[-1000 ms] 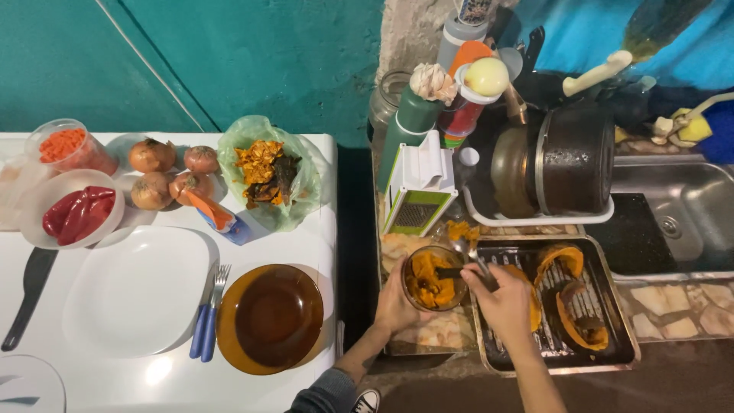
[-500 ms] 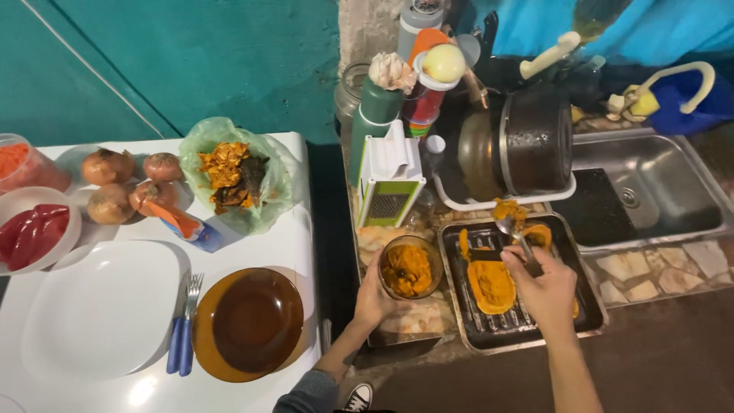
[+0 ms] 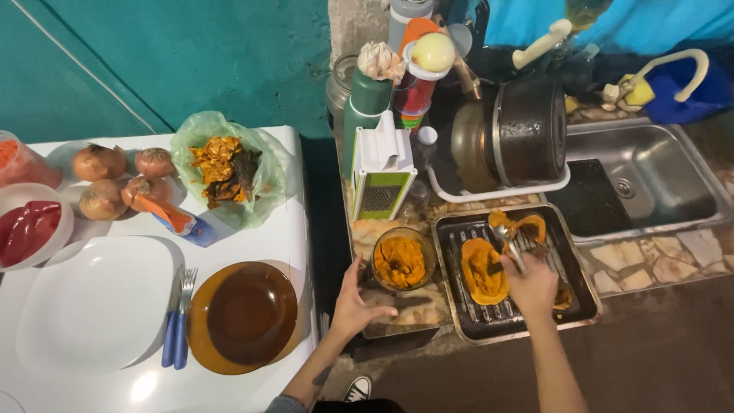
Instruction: Scooping roasted pumpkin from its skin into a bowl and mashing it with a spoon.
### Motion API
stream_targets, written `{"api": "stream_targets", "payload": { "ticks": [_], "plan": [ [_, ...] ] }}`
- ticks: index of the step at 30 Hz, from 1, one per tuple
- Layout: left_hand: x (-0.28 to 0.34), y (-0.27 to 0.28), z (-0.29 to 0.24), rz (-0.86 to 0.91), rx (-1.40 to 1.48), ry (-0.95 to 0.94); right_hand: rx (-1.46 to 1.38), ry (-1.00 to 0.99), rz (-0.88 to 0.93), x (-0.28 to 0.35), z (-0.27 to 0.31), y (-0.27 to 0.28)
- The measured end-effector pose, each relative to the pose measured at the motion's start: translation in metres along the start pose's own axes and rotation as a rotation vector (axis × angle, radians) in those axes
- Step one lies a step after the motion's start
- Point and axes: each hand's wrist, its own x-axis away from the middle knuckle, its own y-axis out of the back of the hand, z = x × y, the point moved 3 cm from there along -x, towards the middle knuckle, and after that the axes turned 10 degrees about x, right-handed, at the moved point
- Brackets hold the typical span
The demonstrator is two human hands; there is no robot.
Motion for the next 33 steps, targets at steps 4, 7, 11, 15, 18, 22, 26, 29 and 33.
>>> {"api": "stream_targets", "payload": {
  "ticks": [4,7,11,15,18,22,26,29,33],
  "plan": [
    [-0.001,-0.005,-0.001,0.041,0.067,0.061,-0.116,-0.028,-0.004,0.005,-0.007,-0.018],
    [-0.007,-0.011,-0.010,0.084,0.113,0.086,0.073,-0.040,0.064,0.007,-0.002,-0.006],
    [-0.019,-0.014,-0.003,0.102,0.028,-0.069,-0.131,-0.051,-0.072,0.027,0.033,0.026],
    [-0.038,-0.015,0.000,0.111,-0.050,-0.206,-0.343,-0.116,-0.003,0.046,0.065,0.020],
    [-0.043,-0.022,0.011,0.101,-0.007,-0.247,-0.207,0.029,-0.198,0.050,0.071,0.017],
    [-0.042,-0.025,-0.009,0.088,0.030,-0.177,-0.300,0.077,-0.236,0.059,0.080,0.030],
    [-0.043,-0.026,-0.016,0.052,0.052,-0.151,-0.370,-0.125,0.043,0.055,0.038,-0.007],
    [-0.042,-0.025,-0.019,0.022,0.000,-0.206,-0.408,-0.122,0.169,0.060,0.019,-0.023],
    [-0.031,-0.014,-0.039,0.018,-0.090,-0.351,-0.484,0.340,0.022,0.071,0.089,0.056]
  ]
}}
